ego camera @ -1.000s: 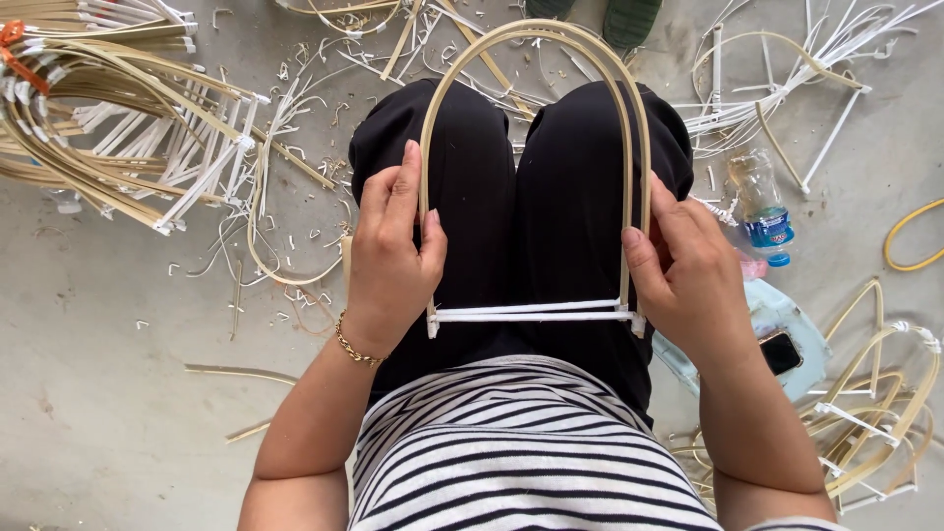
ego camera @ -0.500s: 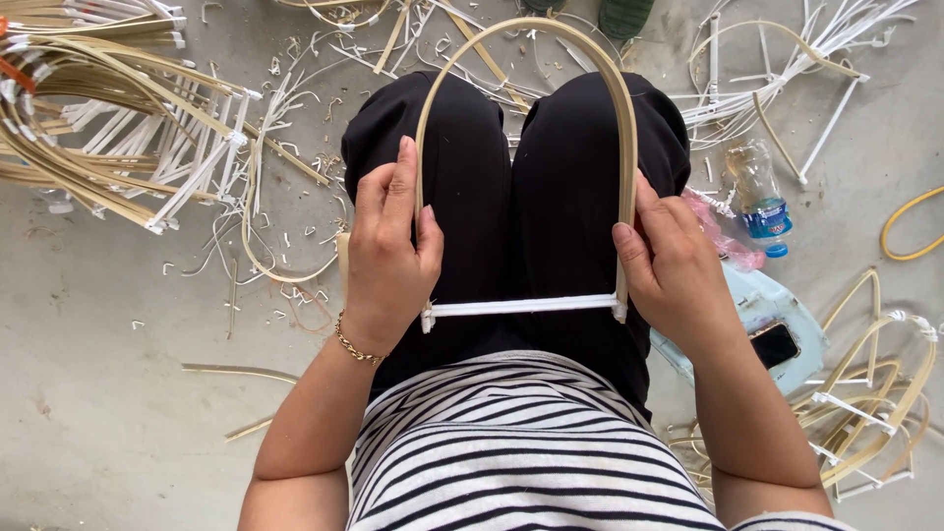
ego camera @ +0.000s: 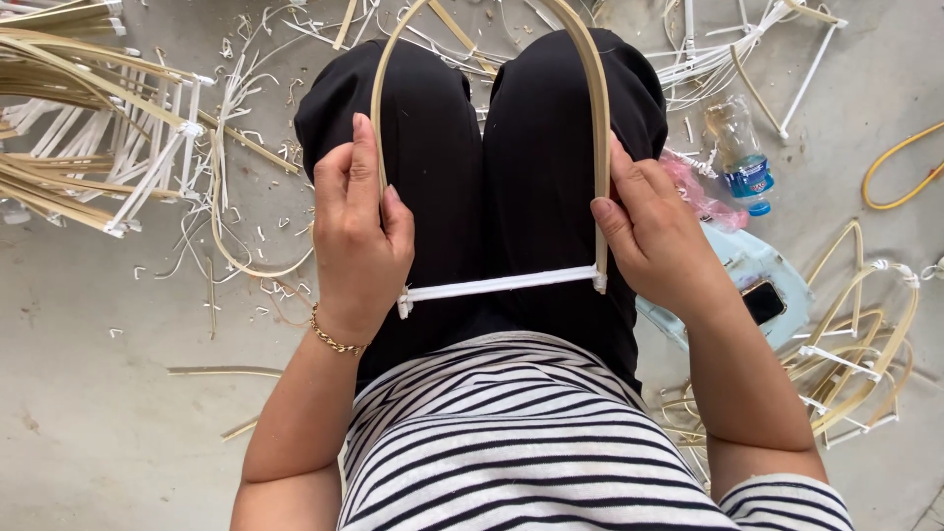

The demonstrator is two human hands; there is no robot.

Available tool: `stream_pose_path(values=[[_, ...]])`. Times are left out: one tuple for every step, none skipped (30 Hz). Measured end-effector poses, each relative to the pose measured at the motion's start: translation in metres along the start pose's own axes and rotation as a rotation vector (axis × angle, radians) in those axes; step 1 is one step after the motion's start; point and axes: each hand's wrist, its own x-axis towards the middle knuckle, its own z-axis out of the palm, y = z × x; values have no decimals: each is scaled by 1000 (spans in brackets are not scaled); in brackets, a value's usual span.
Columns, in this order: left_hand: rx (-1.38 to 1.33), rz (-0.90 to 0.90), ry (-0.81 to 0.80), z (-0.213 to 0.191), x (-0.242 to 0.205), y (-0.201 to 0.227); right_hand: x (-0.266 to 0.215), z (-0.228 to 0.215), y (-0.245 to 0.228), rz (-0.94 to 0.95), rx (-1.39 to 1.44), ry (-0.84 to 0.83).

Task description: Assembling and securing curved bamboo or wood strips to create furniture frame components.

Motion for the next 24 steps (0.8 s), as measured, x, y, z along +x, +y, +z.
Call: stream_pose_path(values=[[-5, -31, -13, -1, 1, 2, 0, 0, 0, -13, -14, 4], [-11, -61, -25, -2, 1, 2, 1, 0, 0, -27, -28, 9], [0, -68, -23, 0, 1, 3, -1, 0, 4, -35, -20, 2], [1, -46, -12, 2, 0, 3, -3, 1, 8, -91, -83, 35], [9, -30, 2, 1, -3, 1, -2, 4, 11, -155, -140, 61], [28, -44, 7, 1, -5, -1, -1, 5, 5, -170, -126, 49], [24, -19, 29, 3, -5, -2, -1, 5, 0, -116, -113, 51], [20, 7, 51, 5, -5, -3, -1, 3, -4, -61, -100, 51], [25, 1, 54, 5, -6, -3, -1, 5, -4, -67, -97, 46], [56, 3, 51, 5, -6, -3, -2, 6, -3, -55, -90, 49], [81, 10, 45, 7, -5, -3, -4, 6, -1, -39, -85, 55], [81, 9, 45, 7, -5, -3, -2, 7, -4, -39, -85, 54], [135, 21, 56, 9, -5, -2, -2, 7, -6, -23, -102, 66], [188, 34, 66, 10, -6, -1, -3, 7, -8, -6, -118, 78], [179, 40, 65, 12, -6, -2, -3, 8, -8, 1, -124, 84], [211, 49, 83, 13, -6, -3, -3, 9, -8, -1, -139, 96], [239, 59, 103, 16, -6, -3, -4, 9, -8, -1, -157, 111], [227, 69, 104, 18, -7, -4, -4, 7, -10, 7, -167, 120], [201, 58, 102, 19, -8, -5, -3, 7, -13, 28, -80, 123], [174, 47, 100, 19, -10, -7, -3, 7, -17, 49, 7, 127], [169, 52, 103, 19, -10, -8, -5, 9, -13, 49, 2, 133], [157, 57, 116, 19, -10, -10, -7, 12, -11, 78, 268, 137], [146, 60, 130, 19, -12, -12, -9, 15, -8, 105, 534, 136], [142, 62, 134, 17, -14, -14, -11, 15, -6, 103, 530, 139]])
